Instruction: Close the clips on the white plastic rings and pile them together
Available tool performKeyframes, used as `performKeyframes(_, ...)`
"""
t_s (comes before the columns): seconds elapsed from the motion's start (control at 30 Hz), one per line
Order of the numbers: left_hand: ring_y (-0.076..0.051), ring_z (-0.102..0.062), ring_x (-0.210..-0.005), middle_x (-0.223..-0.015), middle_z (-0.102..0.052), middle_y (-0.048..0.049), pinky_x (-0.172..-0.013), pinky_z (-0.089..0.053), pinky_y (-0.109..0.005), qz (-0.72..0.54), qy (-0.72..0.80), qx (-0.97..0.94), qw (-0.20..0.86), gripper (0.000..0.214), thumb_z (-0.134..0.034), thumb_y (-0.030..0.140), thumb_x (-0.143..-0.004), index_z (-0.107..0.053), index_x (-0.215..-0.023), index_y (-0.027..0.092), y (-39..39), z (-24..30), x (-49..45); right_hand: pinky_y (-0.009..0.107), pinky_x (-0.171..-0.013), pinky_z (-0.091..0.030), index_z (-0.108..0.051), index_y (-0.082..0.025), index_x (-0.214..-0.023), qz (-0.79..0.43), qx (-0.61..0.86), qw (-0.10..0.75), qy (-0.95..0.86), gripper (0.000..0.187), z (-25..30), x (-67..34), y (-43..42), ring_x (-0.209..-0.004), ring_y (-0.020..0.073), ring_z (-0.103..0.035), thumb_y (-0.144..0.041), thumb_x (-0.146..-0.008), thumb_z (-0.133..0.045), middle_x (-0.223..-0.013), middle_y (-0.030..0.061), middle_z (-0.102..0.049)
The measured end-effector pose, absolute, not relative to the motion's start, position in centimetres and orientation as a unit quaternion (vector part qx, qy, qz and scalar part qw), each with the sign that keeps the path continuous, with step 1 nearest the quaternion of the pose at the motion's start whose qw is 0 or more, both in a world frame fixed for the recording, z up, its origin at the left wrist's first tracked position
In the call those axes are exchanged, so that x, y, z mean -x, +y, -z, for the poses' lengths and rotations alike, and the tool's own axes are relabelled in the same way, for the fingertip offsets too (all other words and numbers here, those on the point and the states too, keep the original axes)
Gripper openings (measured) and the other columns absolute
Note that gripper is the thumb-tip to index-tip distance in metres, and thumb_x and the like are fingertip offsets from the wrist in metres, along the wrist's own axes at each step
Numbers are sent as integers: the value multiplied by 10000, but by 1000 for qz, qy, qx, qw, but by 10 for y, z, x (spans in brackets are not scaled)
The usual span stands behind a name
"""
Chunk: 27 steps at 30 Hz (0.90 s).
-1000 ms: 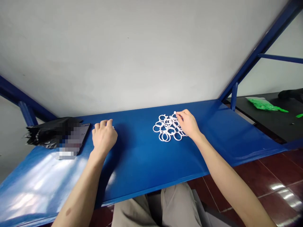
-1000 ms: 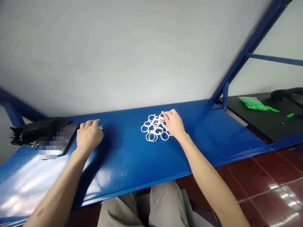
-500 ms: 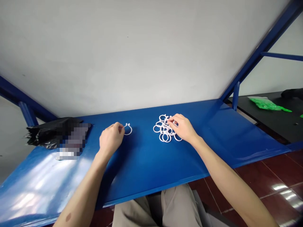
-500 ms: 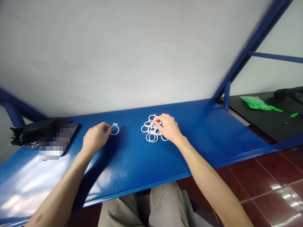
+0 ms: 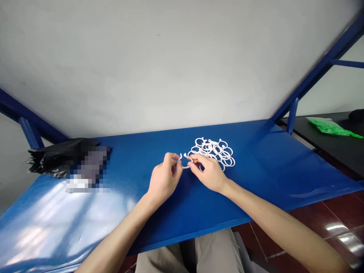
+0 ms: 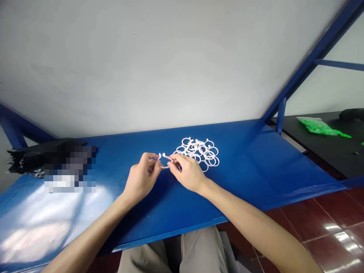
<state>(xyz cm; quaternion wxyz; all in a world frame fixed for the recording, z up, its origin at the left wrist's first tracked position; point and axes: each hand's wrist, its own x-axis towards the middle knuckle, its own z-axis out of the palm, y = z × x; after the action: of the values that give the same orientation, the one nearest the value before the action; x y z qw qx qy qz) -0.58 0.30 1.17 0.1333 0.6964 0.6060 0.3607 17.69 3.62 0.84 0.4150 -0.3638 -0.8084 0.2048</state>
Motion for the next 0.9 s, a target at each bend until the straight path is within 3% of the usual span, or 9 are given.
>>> performKeyframes(0.1, -136, -686, -642, -834, -746, 13, -609, -480, -233, -357, 566, -734, 118, 255, -412, 296, -1005, -490, -1239, 235, 3, -8, 4, 322, -767, -590, -669, -221, -1222, -153, 357, 416, -822, 274, -6, -176, 36, -819, 183, -713, -202, -1006, -502, -935, 52, -749)
performKeyframes(0.2, -149, -712, -705, -873, -750, -19, -635, -512, -238, -347, 553, -755, 64, 328, -367, 277, -1033, -480, -1334, 212, 3, -3, 3, 350, -725, -587, -643, -179, -1307, -88, 338, 403, -846, 341, -2, -175, 36, -781, 203, -683, -172, -1022, -455, -860, 72, -717)
performKeyframes(0.33, -160, -715, -725, -862, -744, -46, -633, -539, -243, -352, 526, -774, -13, 339, -373, 238, -1038, -484, -1350, 166, 2, 8, 3, 360, -712, -583, -614, -152, -1343, -47, 318, 378, -868, 371, 1, -175, 33, -765, 206, -650, -143, -1038, -402, -826, 73, -696)
performKeyframes(0.47, -160, -715, -799, -896, -744, -77, -728, -575, -262, -376, 469, -796, -78, 368, -351, 148, -1020, -484, -1363, 138, 4, 18, 6, 360, -741, -592, -625, -138, -1310, -28, 294, 350, -889, 353, 3, -176, 31, -789, 208, -649, -159, -1047, -390, -845, 84, -698)
performKeyframes(0.57, -155, -713, -851, -945, -745, -76, -771, -577, -263, -365, 478, -798, -48, 409, -340, 175, -1028, -454, -1421, 160, 7, 15, 7, 365, -764, -588, -644, -161, -1279, -34, 306, 335, -891, 355, 1, -175, 36, -803, 210, -652, -175, -1053, -371, -855, 83, -696)
performKeyframes(0.7, -174, -703, -902, -1028, -738, -70, -837, -564, -302, -316, 535, -783, 28, 456, -388, 347, -1037, -437, -1470, 212, 11, 2, 11, 393, -842, -567, -680, -215, -1230, -53, 350, 322, -878, 320, -9, -184, 49, -937, 225, -645, -233, -1055, -414, -985, 92, -686)
performKeyframes(0.9, -240, -648, -1081, -1181, -696, -97, -950, -536, -400, -294, 590, -750, 54, 509, -408, 421, -1018, -440, -1468, 186, 28, 5, 32, 367, -773, -544, -664, -238, -1201, -92, 466, 324, -818, 240, -24, -230, 80, -903, 206, -649, -270, -1018, -512, -1040, 67, -660)
